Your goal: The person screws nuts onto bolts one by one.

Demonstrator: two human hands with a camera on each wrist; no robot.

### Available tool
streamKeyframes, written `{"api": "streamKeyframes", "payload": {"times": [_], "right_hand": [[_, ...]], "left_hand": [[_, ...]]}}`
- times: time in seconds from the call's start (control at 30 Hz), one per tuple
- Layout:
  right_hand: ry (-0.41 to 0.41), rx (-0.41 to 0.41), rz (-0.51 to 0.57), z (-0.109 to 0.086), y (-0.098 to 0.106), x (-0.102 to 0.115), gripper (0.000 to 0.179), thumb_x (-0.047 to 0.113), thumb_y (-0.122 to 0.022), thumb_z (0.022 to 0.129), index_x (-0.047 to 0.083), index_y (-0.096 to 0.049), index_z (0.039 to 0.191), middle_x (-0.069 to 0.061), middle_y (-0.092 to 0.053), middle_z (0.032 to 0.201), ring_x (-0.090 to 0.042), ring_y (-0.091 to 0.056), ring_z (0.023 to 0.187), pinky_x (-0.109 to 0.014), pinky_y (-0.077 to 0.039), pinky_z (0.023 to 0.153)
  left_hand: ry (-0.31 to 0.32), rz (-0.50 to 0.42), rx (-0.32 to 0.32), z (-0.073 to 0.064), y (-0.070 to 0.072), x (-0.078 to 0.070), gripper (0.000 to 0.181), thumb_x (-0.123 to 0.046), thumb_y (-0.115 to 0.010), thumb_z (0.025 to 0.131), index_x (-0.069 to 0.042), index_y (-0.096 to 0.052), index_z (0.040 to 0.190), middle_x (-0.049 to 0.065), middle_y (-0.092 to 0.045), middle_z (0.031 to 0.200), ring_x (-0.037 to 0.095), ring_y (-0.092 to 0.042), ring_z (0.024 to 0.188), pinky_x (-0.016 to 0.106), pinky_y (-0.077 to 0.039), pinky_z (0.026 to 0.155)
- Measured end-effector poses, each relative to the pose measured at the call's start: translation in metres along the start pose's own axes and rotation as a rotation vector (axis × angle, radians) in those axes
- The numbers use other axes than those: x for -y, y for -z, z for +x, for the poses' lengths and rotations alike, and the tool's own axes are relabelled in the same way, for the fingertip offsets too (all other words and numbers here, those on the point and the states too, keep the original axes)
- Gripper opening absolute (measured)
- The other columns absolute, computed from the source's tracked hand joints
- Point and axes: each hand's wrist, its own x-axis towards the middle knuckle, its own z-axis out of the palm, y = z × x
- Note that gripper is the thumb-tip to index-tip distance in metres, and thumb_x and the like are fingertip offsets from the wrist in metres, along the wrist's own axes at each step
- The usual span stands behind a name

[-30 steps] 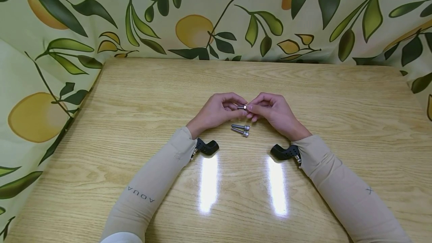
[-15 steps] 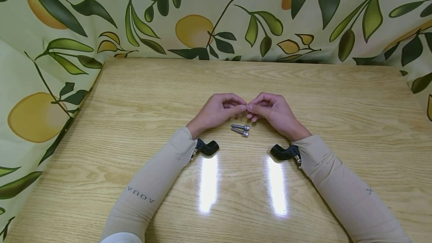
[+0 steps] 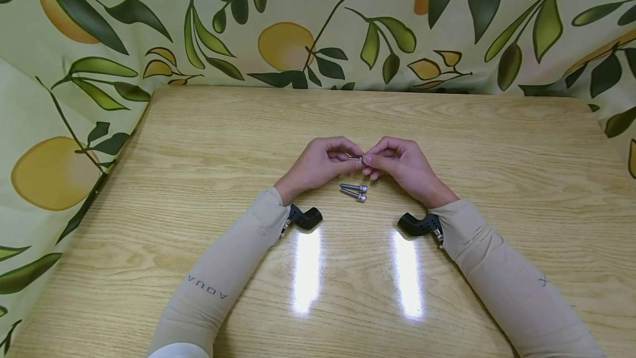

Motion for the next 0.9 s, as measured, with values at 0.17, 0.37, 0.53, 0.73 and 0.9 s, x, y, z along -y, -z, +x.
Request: {"api": "streamKeyframes", "payload": {"times": [0.17,0.37,0.53,0.73,0.9], "right_hand": [[0.004,-0.001,0.011,0.0000,0.0001,-0.0005,0.013,0.010,-0.069,0.100,-0.002,-0.067,0.102,-0.003,-0.079,0.088,-0.013,-0.074,0.078,-0.027,-0.062,0.071],[-0.001,-0.001,0.002,0.0002,0.0000,-0.0012,0.013,0.011,-0.069,0.100,-0.002,-0.067,0.103,-0.002,-0.079,0.088,-0.013,-0.074,0.078,-0.027,-0.062,0.072],[0.006,0.002,0.010,0.0004,-0.0006,-0.0010,0.013,0.010,-0.068,0.100,-0.003,-0.067,0.103,-0.002,-0.079,0.088,-0.013,-0.074,0.079,-0.026,-0.062,0.072],[-0.004,-0.002,-0.009,0.0003,-0.0005,-0.0005,0.015,0.011,-0.068,0.100,-0.003,-0.067,0.105,-0.003,-0.079,0.088,-0.013,-0.074,0.078,-0.027,-0.062,0.071],[-0.018,-0.002,-0.023,0.0005,-0.0008,-0.0001,0.016,0.012,-0.069,0.100,-0.003,-0.068,0.105,-0.001,-0.079,0.087,-0.014,-0.075,0.078,-0.027,-0.062,0.072]], "left_hand": [[-0.001,-0.007,-0.005,-0.0004,0.0001,-0.0005,0.025,-0.024,-0.078,0.094,-0.013,-0.075,0.117,0.004,-0.077,0.110,0.014,-0.073,0.089,0.026,-0.057,0.079],[0.011,-0.002,-0.002,-0.0010,0.0006,-0.0005,0.020,-0.022,-0.077,0.095,-0.013,-0.077,0.113,0.004,-0.078,0.105,0.014,-0.072,0.086,0.024,-0.056,0.076],[-0.003,-0.011,-0.001,-0.0013,0.0008,0.0001,0.024,-0.022,-0.082,0.090,-0.014,-0.076,0.113,0.003,-0.077,0.110,0.014,-0.071,0.089,0.025,-0.057,0.082],[0.015,0.023,-0.018,-0.0001,0.0000,0.0001,0.024,-0.025,-0.081,0.091,-0.013,-0.078,0.111,0.004,-0.079,0.107,0.012,-0.074,0.091,0.026,-0.059,0.085],[-0.008,0.050,-0.028,0.0000,-0.0004,-0.0010,0.022,-0.022,-0.081,0.091,-0.010,-0.078,0.109,0.007,-0.079,0.105,0.012,-0.074,0.089,0.026,-0.061,0.084]]}}
